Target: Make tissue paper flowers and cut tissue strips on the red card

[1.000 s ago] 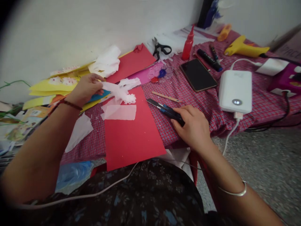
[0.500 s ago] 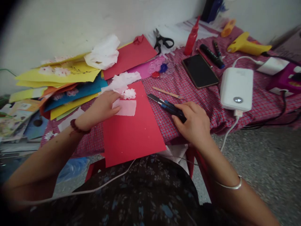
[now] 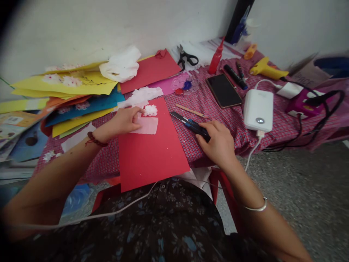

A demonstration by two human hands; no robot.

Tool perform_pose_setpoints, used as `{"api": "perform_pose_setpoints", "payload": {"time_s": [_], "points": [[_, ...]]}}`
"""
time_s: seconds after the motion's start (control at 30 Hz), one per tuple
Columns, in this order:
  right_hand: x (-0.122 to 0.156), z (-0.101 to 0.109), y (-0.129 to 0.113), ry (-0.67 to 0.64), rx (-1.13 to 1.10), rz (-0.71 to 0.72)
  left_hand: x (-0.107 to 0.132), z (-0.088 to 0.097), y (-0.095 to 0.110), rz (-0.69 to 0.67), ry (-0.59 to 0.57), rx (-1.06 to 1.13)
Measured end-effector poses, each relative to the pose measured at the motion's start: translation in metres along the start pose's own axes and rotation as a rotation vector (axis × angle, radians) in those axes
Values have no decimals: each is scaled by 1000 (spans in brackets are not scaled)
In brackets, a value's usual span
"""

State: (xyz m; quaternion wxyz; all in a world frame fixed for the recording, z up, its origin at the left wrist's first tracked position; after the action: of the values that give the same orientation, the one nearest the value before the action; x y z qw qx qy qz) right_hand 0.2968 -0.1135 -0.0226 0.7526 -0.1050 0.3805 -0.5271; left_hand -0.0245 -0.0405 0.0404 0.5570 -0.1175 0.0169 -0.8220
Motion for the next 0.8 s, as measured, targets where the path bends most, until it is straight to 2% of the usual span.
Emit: {"api": "perform_pose_setpoints", "payload": {"time_s": [0.17,0.37,0.47,0.53,0.63,0.73,0.8], "points": [[0,0,-2,-2,20,1,-12,-4,-11,29,-31,-72],[-1,-1,-3,-4,13,-4,-41,-6,-14,-116,-167,-59],[-2,2,-2,-45,6,-11,-41,-2,-9,-177,-159,-51],[-1,6,-5,-59,21,-30,-29,5,-2,-167,-102,-46],[-2,15,-23,-34,-4,-24,3,20,12,-130,-6,40],[-6,11,-60,-103,-204,88,39,32,29,-115,80,141],[-10,1,-86,-175,-334,156,57,34,42,-148,124,110]]}}
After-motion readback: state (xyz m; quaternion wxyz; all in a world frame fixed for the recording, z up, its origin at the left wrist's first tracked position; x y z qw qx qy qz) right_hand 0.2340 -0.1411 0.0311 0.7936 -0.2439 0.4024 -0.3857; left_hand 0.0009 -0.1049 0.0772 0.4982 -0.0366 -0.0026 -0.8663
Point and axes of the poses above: each hand's wrist, its own x-axis away from the middle knuckle, its own z-axis out of the back of the hand, y = z × x, the point moved 4 cm from there along -x, towards the middle knuckle, and after that the axes turned 12 degrees about -x, right-handed, at the moved point
